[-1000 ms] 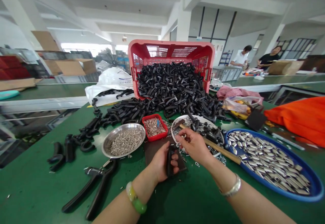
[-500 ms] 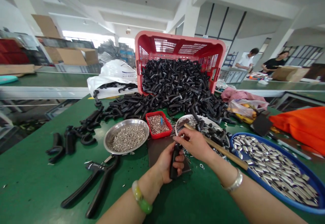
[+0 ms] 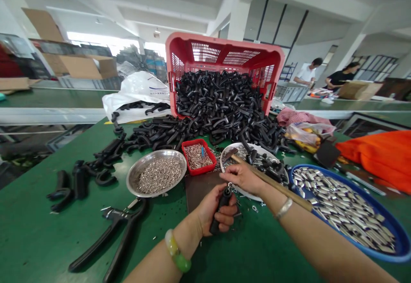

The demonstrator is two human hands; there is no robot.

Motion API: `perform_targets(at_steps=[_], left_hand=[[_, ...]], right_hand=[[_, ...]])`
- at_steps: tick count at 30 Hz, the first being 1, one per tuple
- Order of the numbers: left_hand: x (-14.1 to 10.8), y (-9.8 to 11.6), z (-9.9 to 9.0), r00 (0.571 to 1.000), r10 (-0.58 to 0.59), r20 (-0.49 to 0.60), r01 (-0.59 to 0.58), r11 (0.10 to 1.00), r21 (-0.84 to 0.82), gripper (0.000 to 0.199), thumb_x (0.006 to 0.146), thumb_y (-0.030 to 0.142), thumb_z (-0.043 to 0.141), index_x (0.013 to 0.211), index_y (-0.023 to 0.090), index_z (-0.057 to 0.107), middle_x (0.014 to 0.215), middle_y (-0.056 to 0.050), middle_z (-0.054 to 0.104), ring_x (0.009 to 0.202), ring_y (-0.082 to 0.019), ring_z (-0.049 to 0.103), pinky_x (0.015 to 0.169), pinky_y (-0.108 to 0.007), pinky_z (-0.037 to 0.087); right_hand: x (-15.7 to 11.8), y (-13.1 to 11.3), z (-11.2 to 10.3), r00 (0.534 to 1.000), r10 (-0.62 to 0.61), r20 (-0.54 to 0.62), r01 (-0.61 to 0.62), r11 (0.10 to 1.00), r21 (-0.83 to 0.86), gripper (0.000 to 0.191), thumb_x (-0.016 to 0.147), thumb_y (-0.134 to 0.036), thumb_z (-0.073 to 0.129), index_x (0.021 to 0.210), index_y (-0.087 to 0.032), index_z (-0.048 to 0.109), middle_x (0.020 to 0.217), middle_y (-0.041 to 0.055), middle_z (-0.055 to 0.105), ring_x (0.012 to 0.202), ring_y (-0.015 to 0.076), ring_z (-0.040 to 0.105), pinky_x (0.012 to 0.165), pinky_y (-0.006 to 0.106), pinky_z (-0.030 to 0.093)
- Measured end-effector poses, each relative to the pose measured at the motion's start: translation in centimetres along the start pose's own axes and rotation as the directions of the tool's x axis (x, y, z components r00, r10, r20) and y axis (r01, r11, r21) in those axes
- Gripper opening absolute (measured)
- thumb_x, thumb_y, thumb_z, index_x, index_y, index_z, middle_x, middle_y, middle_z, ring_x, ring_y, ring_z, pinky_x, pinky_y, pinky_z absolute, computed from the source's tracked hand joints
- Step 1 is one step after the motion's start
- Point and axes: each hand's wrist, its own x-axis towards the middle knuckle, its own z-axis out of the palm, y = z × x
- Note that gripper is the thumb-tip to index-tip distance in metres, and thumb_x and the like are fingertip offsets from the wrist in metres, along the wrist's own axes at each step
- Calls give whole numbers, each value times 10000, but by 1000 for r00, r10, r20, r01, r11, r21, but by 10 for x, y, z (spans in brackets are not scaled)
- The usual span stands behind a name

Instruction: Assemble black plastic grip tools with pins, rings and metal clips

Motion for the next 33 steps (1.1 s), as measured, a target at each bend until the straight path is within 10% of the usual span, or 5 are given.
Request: perform_targets(at_steps=[7,11,22,33], left_hand=[[0,1,-12,955,229,-190,-283,896,-342,303,817,450,431,796,152,481,498,92,240,334,2,253,355,-97,233],[2,4,-16,920,301,-251,-384,821,-422,277,849,402,393,789,145,477,528,79,277,375,-5,312,401,-112,319],[4,3,-13,915,271,-299,-362,879,-312,265,813,408,452,785,146,476,559,72,305,414,-10,316,419,-125,325],[6,1,-17,939,256,-228,-324,879,-348,275,819,417,440,772,148,471,549,72,313,417,-23,340,421,-142,341]], right_hand=[[3,41,-49,972,95,-216,-206,789,-579,427,880,-404,275,800,-153,611,654,29,598,607,136,535,562,240,398],[-10,50,-85,979,128,-156,-201,680,-705,198,783,-284,481,791,-192,657,808,55,645,758,173,570,688,265,406],[-8,56,-49,980,197,-24,-118,478,-870,217,801,-312,474,887,-205,643,916,97,632,869,225,574,701,307,436],[-11,49,-39,983,179,45,-46,475,-879,181,766,-242,494,836,-173,646,881,112,647,841,226,597,730,303,441]])
